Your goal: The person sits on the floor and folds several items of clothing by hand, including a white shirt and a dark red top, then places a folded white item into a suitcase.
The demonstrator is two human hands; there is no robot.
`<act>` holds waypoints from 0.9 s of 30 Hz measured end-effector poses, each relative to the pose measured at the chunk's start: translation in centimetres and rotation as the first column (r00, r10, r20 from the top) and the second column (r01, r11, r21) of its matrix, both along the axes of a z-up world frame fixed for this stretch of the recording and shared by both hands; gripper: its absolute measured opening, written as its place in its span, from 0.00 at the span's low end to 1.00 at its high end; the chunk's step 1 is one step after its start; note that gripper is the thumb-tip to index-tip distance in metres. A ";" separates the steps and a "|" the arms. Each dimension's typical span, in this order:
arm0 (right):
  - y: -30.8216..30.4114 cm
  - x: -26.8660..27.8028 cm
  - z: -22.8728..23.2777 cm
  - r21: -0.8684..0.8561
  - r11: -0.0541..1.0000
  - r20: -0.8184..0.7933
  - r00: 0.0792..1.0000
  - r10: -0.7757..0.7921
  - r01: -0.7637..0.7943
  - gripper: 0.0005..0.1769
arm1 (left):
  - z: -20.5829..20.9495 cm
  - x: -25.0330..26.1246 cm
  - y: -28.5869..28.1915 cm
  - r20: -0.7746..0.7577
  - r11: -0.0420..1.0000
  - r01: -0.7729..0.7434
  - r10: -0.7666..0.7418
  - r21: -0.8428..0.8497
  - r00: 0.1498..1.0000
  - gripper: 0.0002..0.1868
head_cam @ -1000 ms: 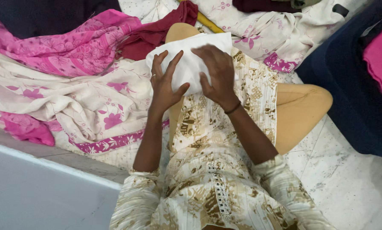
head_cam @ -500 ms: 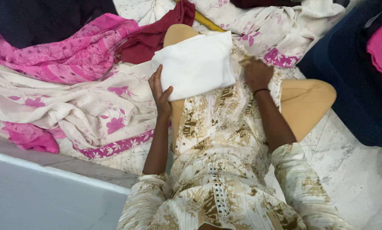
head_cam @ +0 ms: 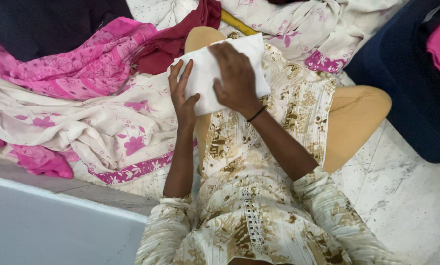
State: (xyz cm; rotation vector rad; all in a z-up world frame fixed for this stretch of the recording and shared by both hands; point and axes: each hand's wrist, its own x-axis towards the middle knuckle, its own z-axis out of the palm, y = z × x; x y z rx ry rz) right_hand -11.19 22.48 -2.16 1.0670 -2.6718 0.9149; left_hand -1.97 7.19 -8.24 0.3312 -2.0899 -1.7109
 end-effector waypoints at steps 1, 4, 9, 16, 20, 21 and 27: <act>-0.9 1.1 0.3 -0.002 1.000 -0.001 1.000 -0.005 0.005 0.42 | 0.1 -0.8 0.5 0.052 0.999 0.002 0.000 -0.033 0.999 0.45; -1.3 2.5 0.3 0.185 0.980 -0.093 0.992 0.091 -0.073 0.48 | 0.3 -1.3 1.1 0.058 0.993 0.004 0.003 -0.116 0.998 0.44; 2.7 0.6 -2.1 0.288 0.957 -0.022 0.999 0.033 -0.026 0.43 | -0.8 0.7 0.9 0.041 0.998 -0.019 0.022 -0.066 0.999 0.45; 10.2 -3.7 -6.5 0.055 0.997 0.424 0.902 -0.079 0.061 0.34 | -6.9 2.4 -1.1 -0.089 0.966 0.014 0.010 0.257 0.996 0.41; 13.0 -3.8 -5.3 0.103 0.994 0.193 0.980 -0.052 0.032 0.27 | -7.9 4.4 -4.1 0.110 0.843 0.085 -0.168 0.531 0.980 0.47; 13.1 -3.3 -4.8 0.103 0.994 0.189 0.981 -0.047 0.027 0.27 | -7.7 5.0 -4.2 0.107 0.844 0.082 -0.163 0.531 0.981 0.47; 10.8 1.3 -3.0 -0.068 0.998 -0.051 0.999 0.011 -0.015 0.41 | -6.4 7.3 -3.0 0.312 0.978 0.151 -0.189 0.143 0.931 0.55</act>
